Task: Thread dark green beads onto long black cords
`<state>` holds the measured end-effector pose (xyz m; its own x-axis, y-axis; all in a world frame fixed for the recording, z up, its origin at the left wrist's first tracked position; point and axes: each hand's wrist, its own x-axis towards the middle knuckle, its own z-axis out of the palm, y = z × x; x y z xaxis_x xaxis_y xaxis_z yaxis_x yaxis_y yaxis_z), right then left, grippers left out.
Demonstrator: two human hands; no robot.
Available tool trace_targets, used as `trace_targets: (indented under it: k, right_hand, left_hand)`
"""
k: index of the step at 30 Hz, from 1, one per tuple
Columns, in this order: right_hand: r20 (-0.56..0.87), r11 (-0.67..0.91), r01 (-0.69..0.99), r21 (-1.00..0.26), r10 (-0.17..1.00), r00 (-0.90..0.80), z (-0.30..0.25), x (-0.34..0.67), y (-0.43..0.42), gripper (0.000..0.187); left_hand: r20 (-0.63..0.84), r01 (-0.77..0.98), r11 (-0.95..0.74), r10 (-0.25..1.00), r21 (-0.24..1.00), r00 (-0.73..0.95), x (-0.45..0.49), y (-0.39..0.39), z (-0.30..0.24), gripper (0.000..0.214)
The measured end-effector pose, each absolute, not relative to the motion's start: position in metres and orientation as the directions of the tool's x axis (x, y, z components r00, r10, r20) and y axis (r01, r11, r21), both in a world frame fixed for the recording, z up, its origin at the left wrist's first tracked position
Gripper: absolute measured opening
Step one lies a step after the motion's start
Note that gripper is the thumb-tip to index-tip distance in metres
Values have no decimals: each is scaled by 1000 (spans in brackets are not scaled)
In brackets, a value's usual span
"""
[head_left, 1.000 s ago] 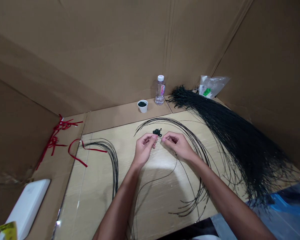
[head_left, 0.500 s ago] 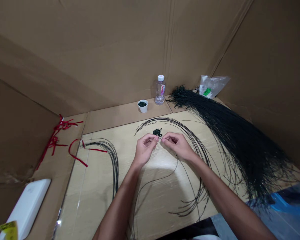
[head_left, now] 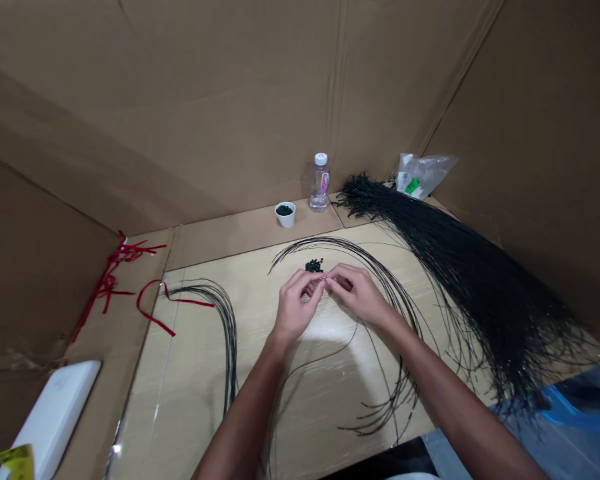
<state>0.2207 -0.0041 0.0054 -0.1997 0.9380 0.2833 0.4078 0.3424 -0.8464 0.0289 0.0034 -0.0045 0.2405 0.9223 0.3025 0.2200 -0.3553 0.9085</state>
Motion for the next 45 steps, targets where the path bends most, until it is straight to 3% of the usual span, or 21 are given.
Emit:
trace_targets:
  k: [9, 18, 28, 36, 40, 45]
  right_hand:
    - [346, 471, 533, -703, 881, -322, 1, 221, -6, 20]
    - [409, 538, 517, -666, 843, -349, -4, 214, -8, 20]
    - [420, 542, 458, -704, 839, -347, -5, 209, -11, 22]
    - [391, 409, 439, -800, 910, -136, 7, 218, -6, 19]
    - [305, 406, 431, -806, 909, -285, 11, 231, -4, 28]
    - [186, 409, 469, -783, 873, -451, 9, 224, -10, 24]
  left_hand:
    - [498, 517, -559, 825, 648, 269, 31, 1, -13, 14]
    - [624, 599, -615, 746, 513, 232, 36, -5, -15, 11]
    - [636, 584, -625, 738, 518, 225, 34, -7, -16, 8]
    - [631, 539, -532, 776, 654, 0, 28, -2, -10, 5]
    - [657, 565, -504, 749, 653, -92, 19, 1, -6, 6]
    - [656, 588, -467, 741, 660, -147, 10, 4, -4, 7]
